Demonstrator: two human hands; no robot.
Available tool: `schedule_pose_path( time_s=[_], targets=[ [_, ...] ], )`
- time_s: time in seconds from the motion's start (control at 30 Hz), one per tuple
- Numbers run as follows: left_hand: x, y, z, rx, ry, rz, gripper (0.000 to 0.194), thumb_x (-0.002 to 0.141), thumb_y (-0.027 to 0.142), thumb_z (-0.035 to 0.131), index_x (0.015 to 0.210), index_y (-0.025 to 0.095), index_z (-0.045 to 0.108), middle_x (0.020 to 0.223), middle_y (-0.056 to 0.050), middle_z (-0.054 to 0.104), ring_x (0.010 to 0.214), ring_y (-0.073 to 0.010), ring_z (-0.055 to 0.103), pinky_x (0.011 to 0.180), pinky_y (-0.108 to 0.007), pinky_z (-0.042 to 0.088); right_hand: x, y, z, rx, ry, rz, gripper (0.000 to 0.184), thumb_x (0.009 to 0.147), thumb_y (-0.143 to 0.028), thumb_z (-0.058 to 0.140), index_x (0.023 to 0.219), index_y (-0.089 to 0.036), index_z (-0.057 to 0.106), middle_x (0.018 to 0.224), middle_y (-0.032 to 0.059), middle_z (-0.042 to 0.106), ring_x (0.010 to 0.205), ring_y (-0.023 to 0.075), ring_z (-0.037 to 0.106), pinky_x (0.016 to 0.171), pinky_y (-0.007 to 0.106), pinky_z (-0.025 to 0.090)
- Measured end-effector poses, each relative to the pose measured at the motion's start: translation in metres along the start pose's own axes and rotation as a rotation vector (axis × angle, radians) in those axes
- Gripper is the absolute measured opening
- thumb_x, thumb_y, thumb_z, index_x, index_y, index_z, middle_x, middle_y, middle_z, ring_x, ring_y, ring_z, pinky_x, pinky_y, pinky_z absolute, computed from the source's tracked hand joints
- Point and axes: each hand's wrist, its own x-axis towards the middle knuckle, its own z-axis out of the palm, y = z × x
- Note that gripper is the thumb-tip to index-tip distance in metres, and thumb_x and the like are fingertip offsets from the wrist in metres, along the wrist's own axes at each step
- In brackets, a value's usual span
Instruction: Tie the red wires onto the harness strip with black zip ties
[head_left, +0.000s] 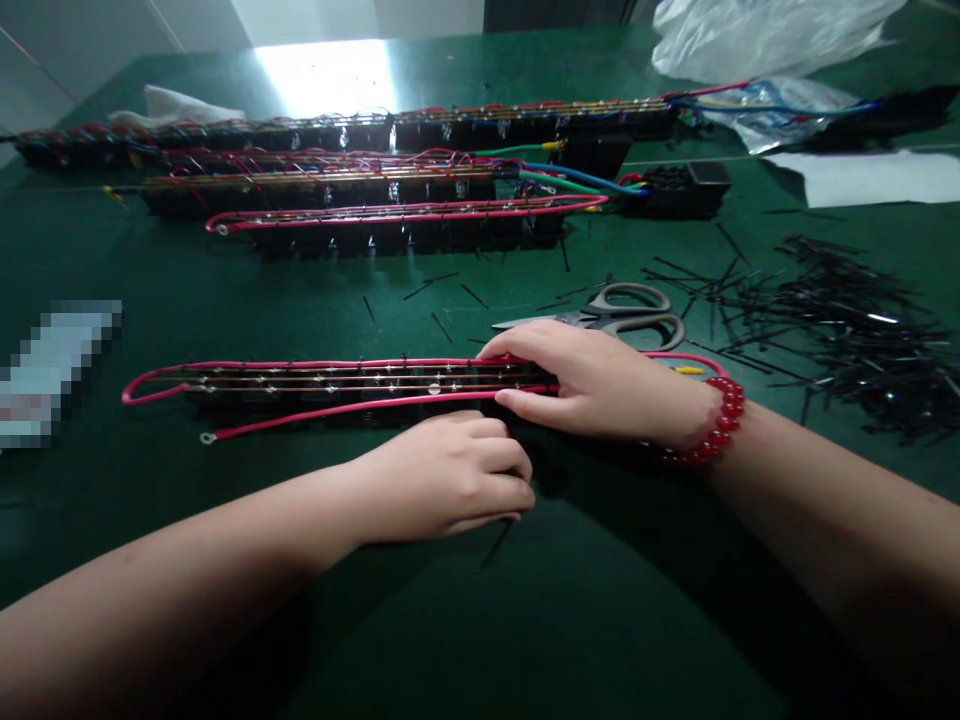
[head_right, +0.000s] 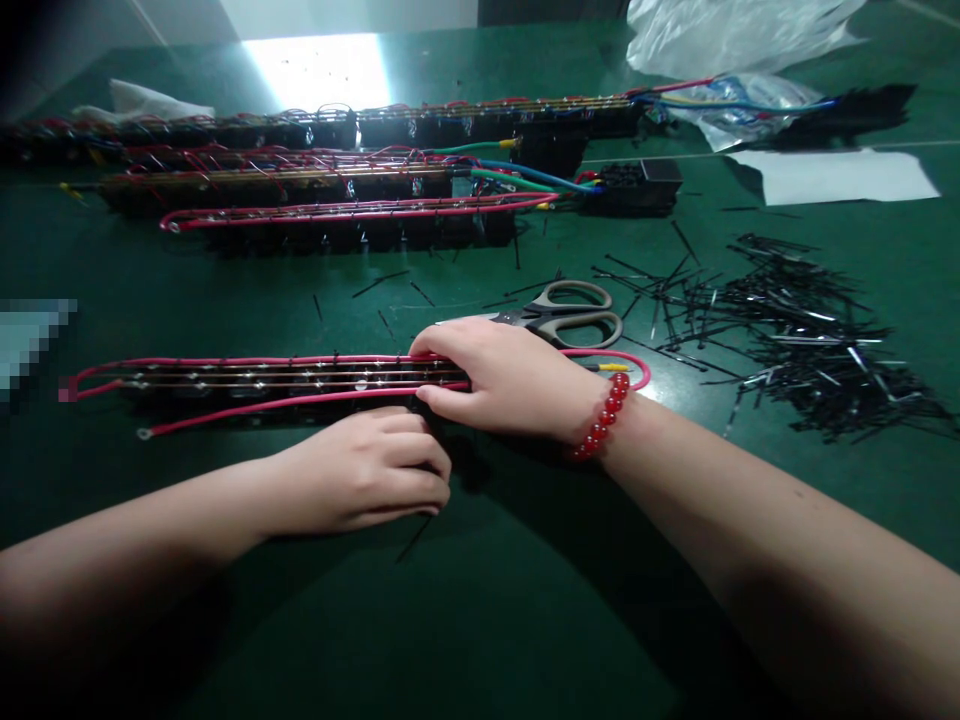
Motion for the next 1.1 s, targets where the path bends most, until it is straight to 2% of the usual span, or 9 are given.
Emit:
schedule_pose_path(
  time_s=[0.2,0.43,0.7,0.9,0.97,1.1],
  targets=[
    [-0.0013,0.0033,0.0014,0.095,-0.027,0.004,0.020,0.101,0.022,0.046,0.103,0.021,0.066,0.105,-0.003,0.068,0.093,-0.0190,0.056,0.083,-0.035,0.044,-0.0008,-0.0004,-0.0003,-0.002,-0.002,-0.001,0.033,0.091,-0.033,0.057,0.116,-0.013,0.064,0.112,0.0099,0.069,0.101,0.0238,0.064,0.084,0.036,0.050],
    [-0.0020,0.0013,-0.0003,-0.034,-0.050,0.011,0.025,0.099,0.040,0.051,0.108,0.021,0.065,0.108,-0.004,0.066,0.096,-0.0199,0.055,0.087,-0.037,0.043,-0.0003,-0.0012,-0.0007,0.006,-0.007,0.004,0.033,0.091,-0.033,0.057,0.117,-0.014,0.064,0.113,0.0109,0.069,0.102,0.0241,0.064,0.086,0.036,0.050],
    [-0.0008,0.0015,0.0048,0.153,0.036,0.034,0.017,0.100,0.019,0.049,0.097,0.019,0.065,0.098,-0.002,0.067,0.086,-0.0177,0.056,0.080,-0.034,0.044,-0.0008,0.0006,-0.0001,-0.004,-0.003,0.009,0.034,0.091,-0.034,0.057,0.117,-0.013,0.064,0.112,0.0086,0.069,0.102,0.0237,0.063,0.085,0.036,0.049],
    [0.0012,0.0070,0.0059,0.339,0.033,0.017,0.017,0.100,0.018,0.047,0.095,0.017,0.063,0.093,-0.003,0.065,0.083,-0.0187,0.057,0.073,-0.033,0.045,-0.0013,0.0016,0.0008,0.002,-0.003,0.001,0.035,0.091,-0.035,0.057,0.117,-0.014,0.064,0.112,0.0082,0.068,0.102,0.0237,0.063,0.085,0.036,0.049],
    [0.0013,0.0084,0.0033,0.379,0.124,0.000,0.016,0.100,0.019,0.048,0.093,0.018,0.062,0.090,-0.002,0.066,0.079,-0.0181,0.057,0.071,-0.033,0.044,-0.0011,0.0013,0.0012,0.008,0.001,0.003,0.035,0.091,-0.035,0.057,0.117,-0.013,0.064,0.112,0.0082,0.068,0.102,0.0236,0.063,0.085,0.036,0.049],
    [-0.0020,0.0098,-0.0022,0.428,0.507,-0.173,0.013,0.100,0.021,0.047,0.091,0.019,0.056,0.077,-0.001,0.065,0.067,-0.0161,0.055,0.065,-0.032,0.042,-0.0006,0.0009,0.0012,0.010,-0.003,0.005,0.035,0.091,-0.036,0.057,0.117,-0.013,0.064,0.112,0.0082,0.069,0.101,0.0238,0.063,0.084,0.036,0.049]
  ],
)
